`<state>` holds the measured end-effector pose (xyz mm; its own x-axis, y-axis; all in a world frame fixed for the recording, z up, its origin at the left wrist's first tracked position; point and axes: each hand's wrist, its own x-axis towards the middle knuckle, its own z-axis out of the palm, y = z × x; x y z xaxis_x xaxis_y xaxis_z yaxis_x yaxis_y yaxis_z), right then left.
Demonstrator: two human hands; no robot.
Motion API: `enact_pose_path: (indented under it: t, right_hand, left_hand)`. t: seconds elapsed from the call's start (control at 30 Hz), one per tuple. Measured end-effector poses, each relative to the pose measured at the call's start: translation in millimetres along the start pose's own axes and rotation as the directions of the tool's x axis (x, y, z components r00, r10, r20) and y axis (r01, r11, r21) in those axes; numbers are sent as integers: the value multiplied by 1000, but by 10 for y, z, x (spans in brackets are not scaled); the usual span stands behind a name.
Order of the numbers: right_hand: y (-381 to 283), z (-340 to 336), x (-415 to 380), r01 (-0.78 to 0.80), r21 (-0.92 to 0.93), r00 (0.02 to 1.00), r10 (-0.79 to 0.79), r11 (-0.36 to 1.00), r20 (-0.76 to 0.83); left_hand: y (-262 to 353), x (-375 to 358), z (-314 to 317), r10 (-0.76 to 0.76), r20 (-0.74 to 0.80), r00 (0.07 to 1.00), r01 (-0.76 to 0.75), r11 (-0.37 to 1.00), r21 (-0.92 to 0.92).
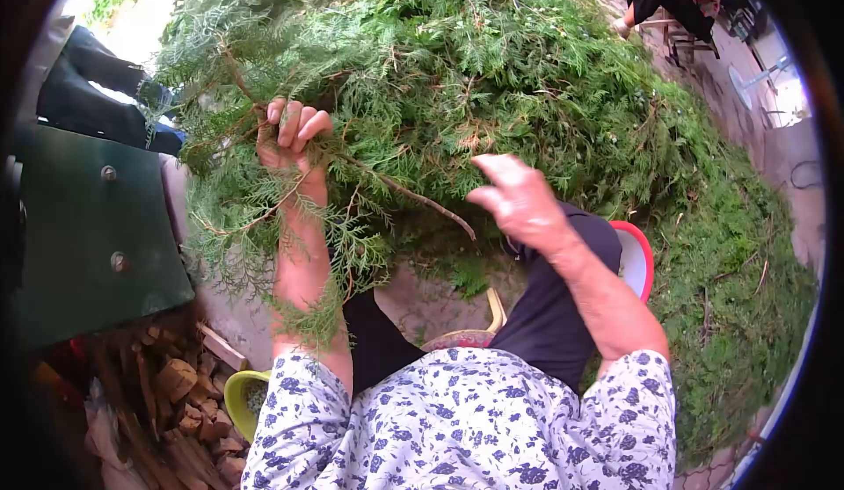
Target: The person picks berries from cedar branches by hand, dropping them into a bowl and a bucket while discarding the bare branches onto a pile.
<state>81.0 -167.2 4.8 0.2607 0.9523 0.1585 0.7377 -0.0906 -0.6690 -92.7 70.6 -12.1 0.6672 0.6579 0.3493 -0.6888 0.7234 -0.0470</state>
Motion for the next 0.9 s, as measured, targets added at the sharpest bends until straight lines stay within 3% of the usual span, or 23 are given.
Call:
enact_pose_path:
  t: [0.07, 0.1, 0.17, 0.23, 0.3, 0.33, 0.37, 0.43, 0.47, 0.5, 0.53, 0.57, 0.6, 0.67, 0.73, 0.77, 0.83, 0.9]
  right_hand:
    - [59, 347, 51, 14, 137, 983, -39, 990, 181]
    - [9, 484, 65, -105, 336, 972, 25, 936, 234]
    - [-162, 524, 46, -524, 532, 817, 216, 665, 534]
    - [-242, 676, -89, -343, 551, 939, 264, 761, 220]
    - [-308, 616, -169, -331, 473, 941, 325, 817, 97]
    - [-328, 602, -207, -274, 426, 956, 294, 862, 19]
    - [-336, 580, -249, -219, 372, 964, 259, 902, -61]
    - [-311, 539, -356, -243, 376, 955, 289, 894, -71]
    - [-324, 520, -407, -237, 351, 955, 284, 906, -89]
    - [-306, 516, -468, -238, 356, 951, 292, 904, -106]
    - [-327, 505, -536, -256, 364, 944, 313, 895, -105]
    - [-293, 518, -639, -269, 348, 940, 324, 898, -108]
    - [-232, 593, -752, -204, 409, 936, 300, 889, -186]
    - [-289, 563, -979, -315, 535, 883, 449, 784, -137]
    - [-212, 658, -1256, -307, 576, 870, 469, 758, -154]
    - [-212, 683, -1295, -311, 611, 860, 490, 728, -146]
    - [-274, 694, -1133, -308, 665, 843, 519, 680, -140]
    - [-432, 713, -703, -225, 776, 841, 520, 590, -151]
  left_hand:
    - [67, -4, -20, 11, 31, 999, -12, 1000, 7]
    - [90, -21, -9, 28, 34, 999, -29, 999, 24]
    - [132, -42, 14, 31, 37, 999, -33, 998, 55]
    - [168, -66, 49, 21, 78, 997, -25, 998, 51]
    - [100, -98, 200, 162, -311, 937, -49, 938, 343]
    - [231, -95, 73, 51, -309, 950, 74, 922, 381]
    - [306, -98, -61, 47, -288, 957, 70, 921, 383]
    - [402, -213, -308, 222, -594, 773, 219, 786, 578]
    - [410, -326, -452, 215, -401, 890, 23, 860, 510]
    - [534, -417, -675, 281, -244, 928, 152, 312, 938]
    - [700, -494, -840, 241, -80, 967, 174, -398, 901]
    - [813, -573, -910, 249, -58, 967, 159, -407, 900]
    - [918, -678, -973, 339, -55, 939, 129, -199, 971]
    - [1100, -829, -1048, 491, -102, 865, -13, 225, 974]
    - [1244, -831, -1057, 578, -210, 789, -220, 584, 781]
    - [1207, -752, -701, 712, -393, 582, -330, 648, 686]
    - [1093, -834, -242, 730, -380, 568, -380, 642, 665]
    - [1231, -868, -345, 746, -324, 582, -322, 577, 750]
